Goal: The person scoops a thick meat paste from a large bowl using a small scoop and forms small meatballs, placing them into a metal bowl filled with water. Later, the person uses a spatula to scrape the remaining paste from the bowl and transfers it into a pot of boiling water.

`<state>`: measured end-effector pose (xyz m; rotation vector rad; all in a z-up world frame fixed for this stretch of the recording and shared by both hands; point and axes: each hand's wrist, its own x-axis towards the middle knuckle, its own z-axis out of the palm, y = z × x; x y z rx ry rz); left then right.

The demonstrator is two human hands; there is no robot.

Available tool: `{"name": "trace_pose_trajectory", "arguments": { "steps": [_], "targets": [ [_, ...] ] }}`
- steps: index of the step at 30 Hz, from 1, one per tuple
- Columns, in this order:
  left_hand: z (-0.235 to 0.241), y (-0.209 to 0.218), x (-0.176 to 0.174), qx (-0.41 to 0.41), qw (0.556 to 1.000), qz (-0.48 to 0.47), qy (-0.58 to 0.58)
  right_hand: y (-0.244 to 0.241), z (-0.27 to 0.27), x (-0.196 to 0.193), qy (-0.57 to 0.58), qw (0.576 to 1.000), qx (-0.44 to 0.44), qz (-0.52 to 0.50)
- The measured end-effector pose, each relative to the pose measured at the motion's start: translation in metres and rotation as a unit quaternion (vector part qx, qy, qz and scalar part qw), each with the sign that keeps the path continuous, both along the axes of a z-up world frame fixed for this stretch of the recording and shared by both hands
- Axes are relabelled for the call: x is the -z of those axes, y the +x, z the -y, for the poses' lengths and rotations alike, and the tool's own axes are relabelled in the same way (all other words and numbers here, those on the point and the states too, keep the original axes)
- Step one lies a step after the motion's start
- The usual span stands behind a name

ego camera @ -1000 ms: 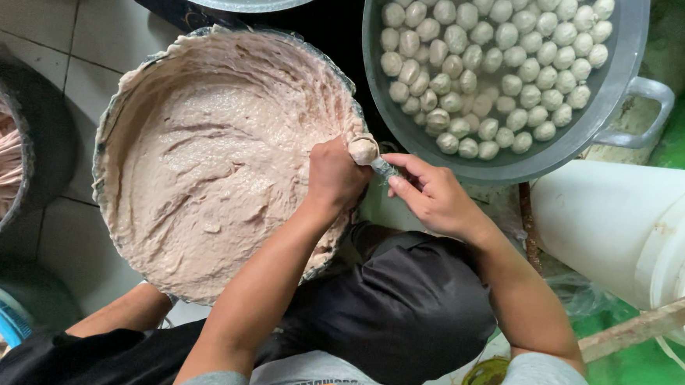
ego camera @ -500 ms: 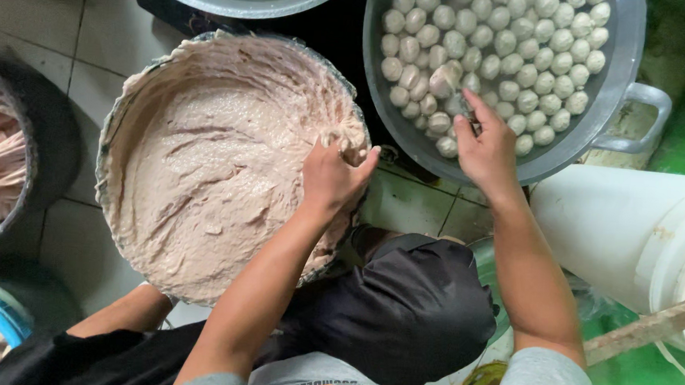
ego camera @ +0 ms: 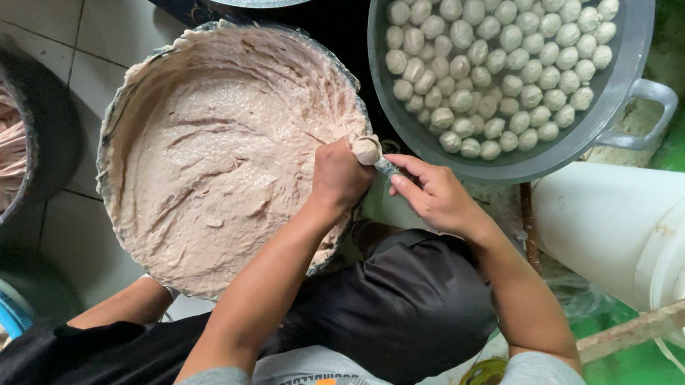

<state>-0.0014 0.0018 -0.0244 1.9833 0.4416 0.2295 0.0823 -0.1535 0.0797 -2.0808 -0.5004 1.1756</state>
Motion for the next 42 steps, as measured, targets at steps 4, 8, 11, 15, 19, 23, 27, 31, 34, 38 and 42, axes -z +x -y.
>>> {"name": "trace_pose_trajectory", "arguments": {
  "steps": [4,8,11,15,19,23,27,31,34,38,42],
  "targets": [
    [-0.003,-0.001,-0.003,-0.03,0.998,-0.048,-0.007,0.004,0.012,0.011,0.019,0.99,0.083,-0.109],
    [-0.004,-0.01,-0.008,-0.064,0.99,-0.079,0.098,0.025,0.035,0.031,0.04,0.984,0.167,-0.041],
    [0.0,-0.015,-0.011,-0.077,0.981,-0.11,0.139,0.043,0.055,0.044,-0.015,0.975,0.201,0.094],
    [0.003,-0.015,-0.012,-0.076,0.994,-0.014,0.072,0.064,0.077,0.045,-0.054,0.943,0.111,0.31],
    [-0.002,-0.015,-0.007,-0.027,0.998,-0.059,0.016,0.056,0.072,0.04,-0.05,0.957,0.195,0.209],
    [0.003,-0.013,-0.002,-0.063,0.997,0.013,-0.038,0.025,0.05,0.028,0.027,0.988,0.154,-0.011],
    [0.008,-0.013,0.001,-0.08,0.995,0.046,-0.047,0.0,0.025,0.01,-0.015,0.997,0.051,-0.048],
    [0.011,-0.014,0.006,-0.044,0.998,0.038,-0.031,-0.005,0.011,-0.002,0.006,1.0,-0.003,-0.004],
    [0.012,-0.014,0.008,-0.013,1.0,0.011,-0.003,-0.004,0.009,-0.001,-0.008,0.997,0.017,-0.074],
    [0.007,-0.014,0.006,-0.023,0.997,-0.078,0.011,0.0,0.016,0.008,0.018,0.985,0.067,-0.16],
    [-0.004,-0.022,-0.003,-0.04,0.994,-0.09,0.056,0.015,0.036,0.021,0.042,0.984,0.108,-0.136]
  ]
}}
